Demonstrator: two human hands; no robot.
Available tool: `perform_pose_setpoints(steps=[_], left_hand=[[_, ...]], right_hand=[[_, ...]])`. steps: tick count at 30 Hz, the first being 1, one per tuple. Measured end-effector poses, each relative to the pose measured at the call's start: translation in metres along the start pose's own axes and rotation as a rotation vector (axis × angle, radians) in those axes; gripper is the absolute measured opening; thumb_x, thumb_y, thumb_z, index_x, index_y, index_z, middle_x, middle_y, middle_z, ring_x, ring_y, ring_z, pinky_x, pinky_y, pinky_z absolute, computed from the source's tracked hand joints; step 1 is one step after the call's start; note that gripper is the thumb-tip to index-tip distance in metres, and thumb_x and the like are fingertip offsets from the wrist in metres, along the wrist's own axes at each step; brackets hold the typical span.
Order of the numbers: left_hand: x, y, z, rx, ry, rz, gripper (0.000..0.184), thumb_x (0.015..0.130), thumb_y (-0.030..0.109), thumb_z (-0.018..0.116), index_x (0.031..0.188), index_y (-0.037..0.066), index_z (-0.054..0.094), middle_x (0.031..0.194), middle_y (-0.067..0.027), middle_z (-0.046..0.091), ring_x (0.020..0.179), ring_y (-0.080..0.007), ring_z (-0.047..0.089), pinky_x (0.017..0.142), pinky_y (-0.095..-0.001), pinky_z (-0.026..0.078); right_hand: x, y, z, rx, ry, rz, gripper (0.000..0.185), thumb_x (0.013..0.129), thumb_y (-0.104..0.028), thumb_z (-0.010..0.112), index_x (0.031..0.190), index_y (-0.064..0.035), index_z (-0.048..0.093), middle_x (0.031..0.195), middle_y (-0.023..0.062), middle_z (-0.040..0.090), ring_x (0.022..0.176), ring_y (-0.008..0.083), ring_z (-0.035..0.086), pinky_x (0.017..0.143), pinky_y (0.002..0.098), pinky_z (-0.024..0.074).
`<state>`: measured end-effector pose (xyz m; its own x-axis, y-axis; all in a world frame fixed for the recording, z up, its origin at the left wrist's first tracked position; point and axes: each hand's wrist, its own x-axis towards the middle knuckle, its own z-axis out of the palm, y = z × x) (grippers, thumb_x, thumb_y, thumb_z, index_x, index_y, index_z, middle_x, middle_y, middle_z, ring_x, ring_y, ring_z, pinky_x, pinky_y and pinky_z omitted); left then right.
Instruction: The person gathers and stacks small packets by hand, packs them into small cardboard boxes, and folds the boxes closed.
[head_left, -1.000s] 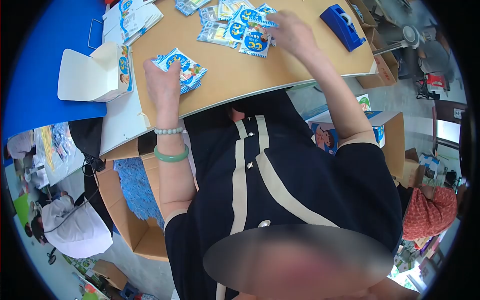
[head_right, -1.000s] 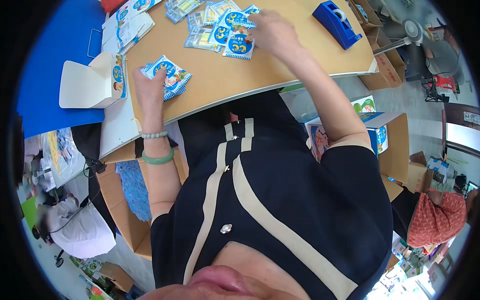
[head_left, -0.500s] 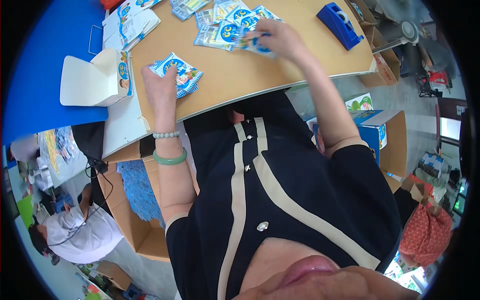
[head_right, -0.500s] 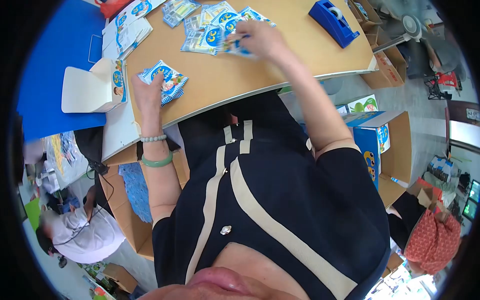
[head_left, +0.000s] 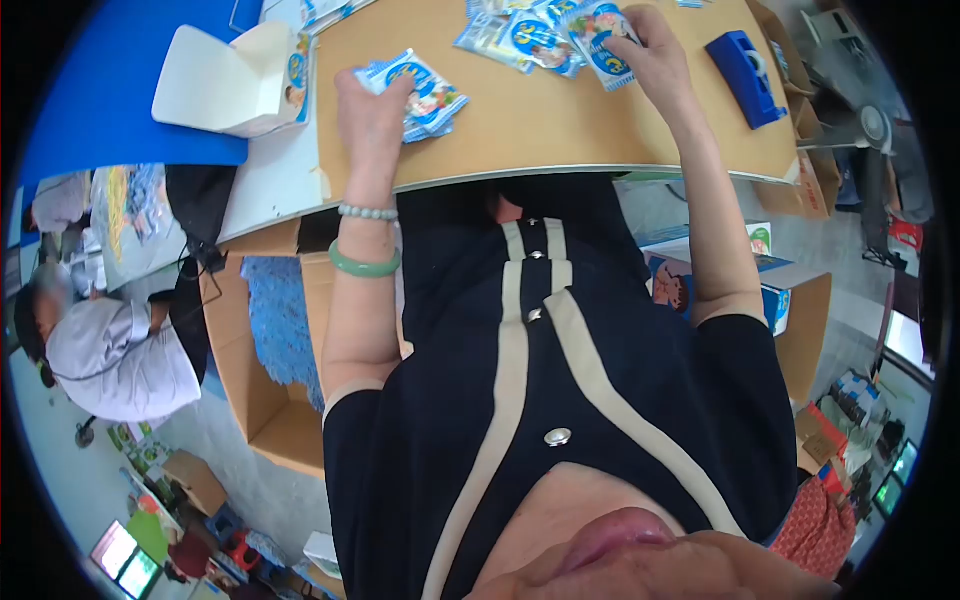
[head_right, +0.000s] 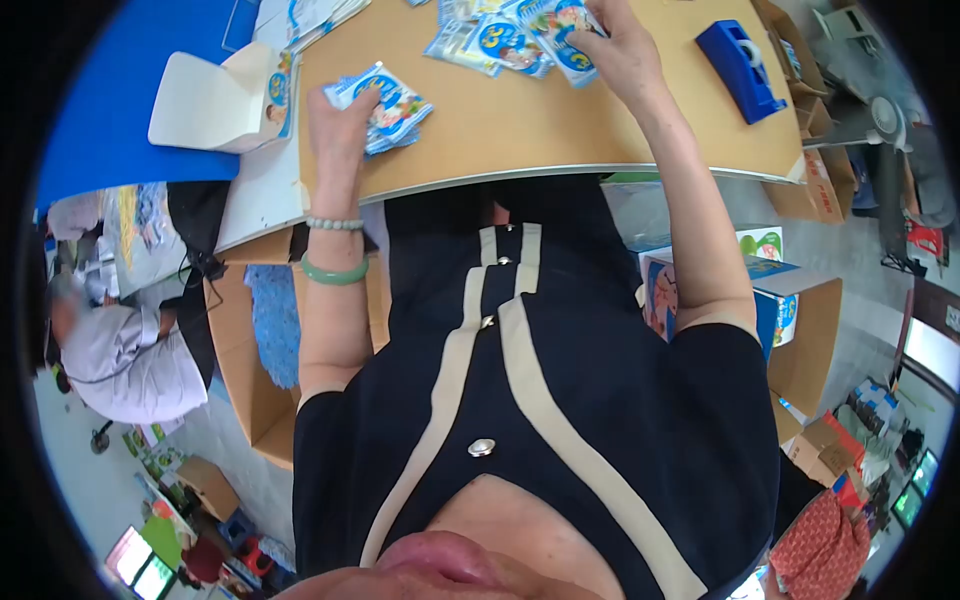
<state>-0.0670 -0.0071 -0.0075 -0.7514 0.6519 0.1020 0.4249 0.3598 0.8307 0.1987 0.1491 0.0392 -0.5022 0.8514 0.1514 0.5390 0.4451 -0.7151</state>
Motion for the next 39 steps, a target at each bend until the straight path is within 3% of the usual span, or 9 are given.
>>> perform_pose_setpoints(steps=[2,4,7,9,13,23,28,37,39], left_hand=[[-0.001,-0.002,0.005,-0.140,0.003,-0.007,0.056,0.074,0.024,0.074,0.115,-0.003,0.048,0.097,-0.0205,0.066,0.087,-0.0305,0.066,0.079,-0.0395,0.051],[-0.010,0.004,0.006,-0.150,0.003,-0.022,0.056,0.074,0.024,0.074,0.116,-0.003,0.047,0.098,-0.0202,0.065,0.088,-0.0303,0.065,0.079,-0.0390,0.051],[-0.014,0.011,0.009,-0.198,0.003,-0.040,0.057,0.075,0.024,0.074,0.117,-0.004,0.047,0.099,-0.0197,0.064,0.089,-0.0297,0.065,0.080,-0.0381,0.050],[-0.012,-0.002,0.012,-0.326,0.045,-0.064,0.059,0.074,0.023,0.075,0.118,-0.004,0.046,0.101,-0.0204,0.063,0.091,-0.0305,0.063,0.081,-0.0377,0.050],[-0.011,0.007,0.006,-0.343,0.073,-0.074,0.064,0.073,0.024,0.077,0.121,-0.005,0.044,0.106,-0.0227,0.061,0.095,-0.0324,0.062,0.084,-0.0377,0.049],[-0.015,0.025,0.014,0.135,0.026,-0.076,0.073,0.071,0.027,0.078,0.126,-0.003,0.042,0.119,-0.0240,0.054,0.107,-0.0364,0.058,0.092,-0.0429,0.046],[-0.016,0.025,0.016,0.085,0.011,-0.080,0.073,0.071,0.027,0.079,0.127,-0.002,0.042,0.122,-0.0224,0.052,0.111,-0.0361,0.056,0.094,-0.0437,0.045],[-0.015,0.015,0.016,0.053,0.017,-0.042,0.073,0.072,0.027,0.078,0.128,-0.003,0.041,0.121,-0.0225,0.053,0.110,-0.0364,0.056,0.094,-0.0431,0.045],[-0.015,0.019,0.018,0.072,0.008,-0.025,0.073,0.072,0.027,0.078,0.128,-0.003,0.041,0.121,-0.0226,0.053,0.110,-0.0364,0.056,0.094,-0.0431,0.045]], right_hand=[[-0.006,-0.033,0.018,0.736,0.014,0.125,0.020,0.080,-0.013,0.055,0.097,-0.0052,0.062,0.094,0.0160,0.064,0.095,0.0345,0.061,0.081,0.0410,0.0512],[0.010,-0.014,0.081,0.903,-0.097,0.179,0.030,0.083,-0.021,0.066,0.107,-0.0037,0.062,0.111,0.0133,0.066,0.101,0.0293,0.062,0.089,0.0387,0.0473],[0.006,-0.055,0.132,0.928,-0.081,0.244,0.025,0.090,-0.028,0.060,0.101,-0.0052,0.061,0.090,0.0160,0.067,0.090,0.0303,0.065,0.077,0.0392,0.0508],[0.004,-0.064,0.152,0.131,-0.041,-0.074,0.027,0.093,-0.030,0.055,0.103,-0.0062,0.063,0.089,0.0176,0.067,0.089,0.0323,0.065,0.077,0.0400,0.0521],[-0.017,-0.092,0.156,-0.249,-0.074,-0.024,0.025,0.093,-0.028,0.054,0.103,-0.0082,0.065,0.093,0.0164,0.066,0.090,0.0334,0.065,0.078,0.0415,0.0524],[0.014,-0.026,0.094,-0.378,0.371,-0.415,0.027,0.088,-0.022,0.058,0.107,-0.0034,0.060,0.093,0.0157,0.064,0.094,0.0328,0.060,0.081,0.0442,0.0506],[0.036,0.005,0.043,-0.690,0.160,-0.009,0.023,0.083,-0.015,0.053,0.099,-0.0009,0.062,0.101,0.0203,0.065,0.094,0.0355,0.063,0.080,0.0404,0.0516],[0.030,0.029,0.040,-0.514,0.515,-0.161,0.026,0.088,-0.020,0.050,0.098,0.0003,0.063,0.086,0.0195,0.068,0.078,0.0410,0.065,0.075,0.0472,0.0516],[0.023,0.018,0.060,-0.712,0.294,-0.180,0.029,0.081,-0.016,0.064,0.102,0.0040,0.058,0.098,0.0220,0.063,0.101,0.0360,0.059,0.081,0.0436,0.0505]])
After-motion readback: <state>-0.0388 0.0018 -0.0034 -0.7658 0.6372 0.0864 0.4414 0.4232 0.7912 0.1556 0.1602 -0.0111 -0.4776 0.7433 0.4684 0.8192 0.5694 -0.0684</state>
